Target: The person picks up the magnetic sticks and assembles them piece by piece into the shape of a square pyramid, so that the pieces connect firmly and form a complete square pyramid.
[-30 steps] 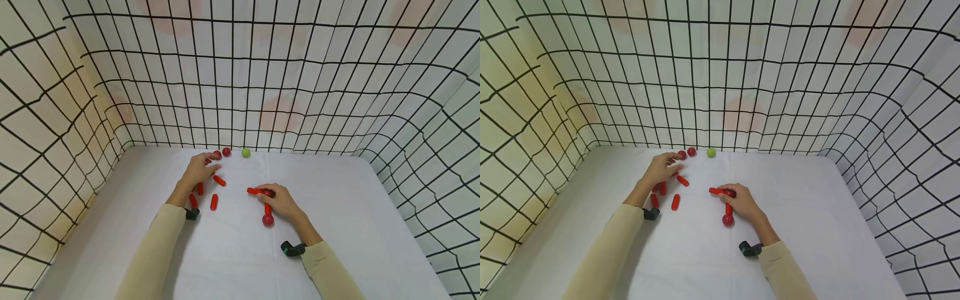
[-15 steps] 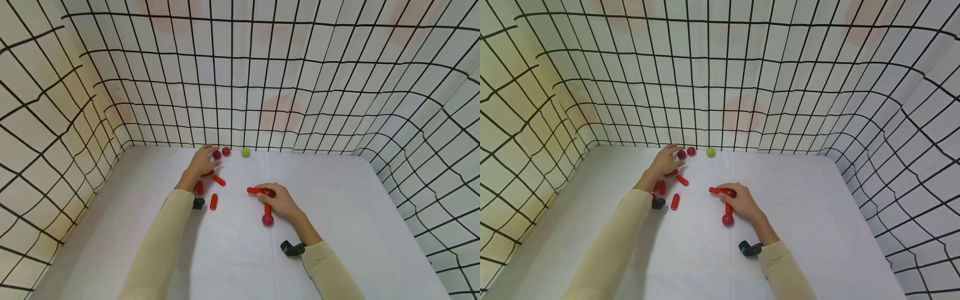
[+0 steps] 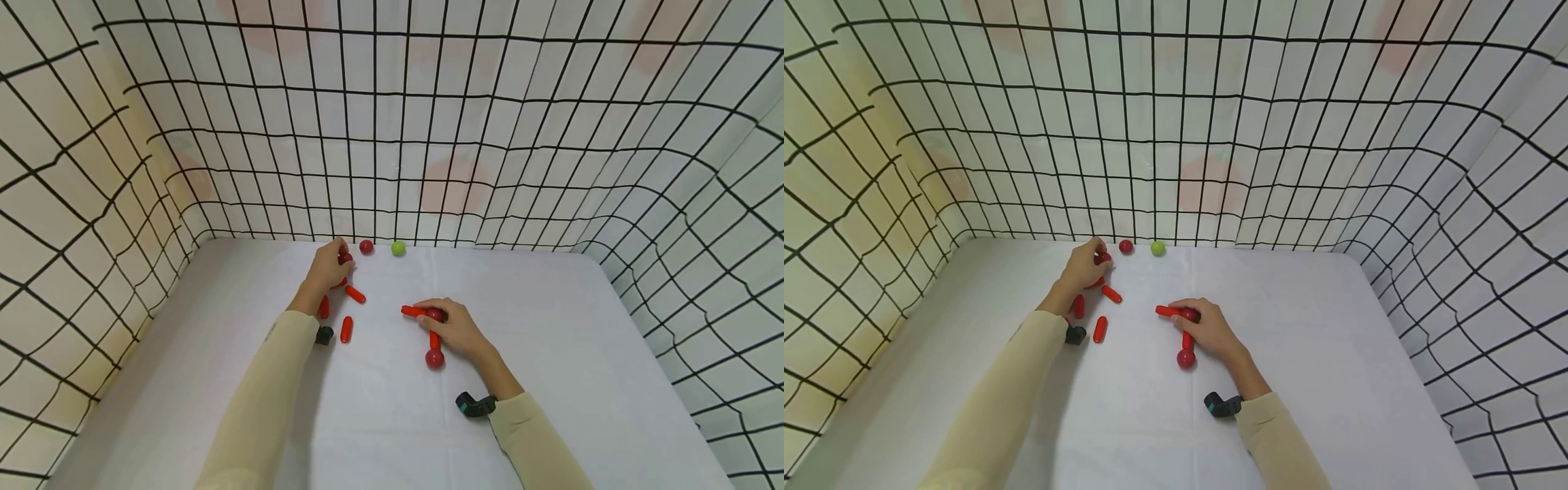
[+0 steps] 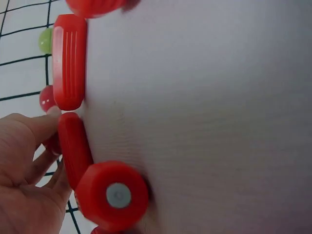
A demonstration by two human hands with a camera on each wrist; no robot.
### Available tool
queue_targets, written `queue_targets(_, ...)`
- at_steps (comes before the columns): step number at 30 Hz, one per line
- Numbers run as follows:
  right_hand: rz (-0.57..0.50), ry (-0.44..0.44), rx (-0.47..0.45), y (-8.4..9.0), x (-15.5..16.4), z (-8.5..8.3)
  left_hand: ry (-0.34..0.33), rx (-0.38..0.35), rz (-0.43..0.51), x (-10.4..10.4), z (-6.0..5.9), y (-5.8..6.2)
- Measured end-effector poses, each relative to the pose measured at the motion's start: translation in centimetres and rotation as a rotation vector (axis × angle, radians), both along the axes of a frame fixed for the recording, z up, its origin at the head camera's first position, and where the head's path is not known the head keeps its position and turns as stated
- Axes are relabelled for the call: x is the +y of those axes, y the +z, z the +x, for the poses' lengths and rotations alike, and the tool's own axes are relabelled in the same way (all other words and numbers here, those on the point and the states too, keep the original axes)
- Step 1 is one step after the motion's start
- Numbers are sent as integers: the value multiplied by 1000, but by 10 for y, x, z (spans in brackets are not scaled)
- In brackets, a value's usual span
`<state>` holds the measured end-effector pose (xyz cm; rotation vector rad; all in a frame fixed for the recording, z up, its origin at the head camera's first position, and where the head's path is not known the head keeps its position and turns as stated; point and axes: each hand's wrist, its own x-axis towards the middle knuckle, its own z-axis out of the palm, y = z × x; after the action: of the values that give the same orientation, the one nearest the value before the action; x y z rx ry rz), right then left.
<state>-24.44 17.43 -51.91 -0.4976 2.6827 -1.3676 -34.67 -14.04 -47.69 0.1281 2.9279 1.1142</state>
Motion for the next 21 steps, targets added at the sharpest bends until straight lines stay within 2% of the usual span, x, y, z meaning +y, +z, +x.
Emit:
queue_targets(5, -11, -4, 4, 0, -2, 0, -13, 15, 31, 1, 10, 4)
queue_targets(10, -14, -12, 4, -1, -1, 2, -46, 33, 57, 7, 34, 13)
queue_targets(16, -42, 2, 35, -5, 3, 2, -140, 82, 127, 17, 61, 17)
queue_targets(21, -61, 21, 44, -6, 3, 0, -212, 64, 172, 23, 74, 11)
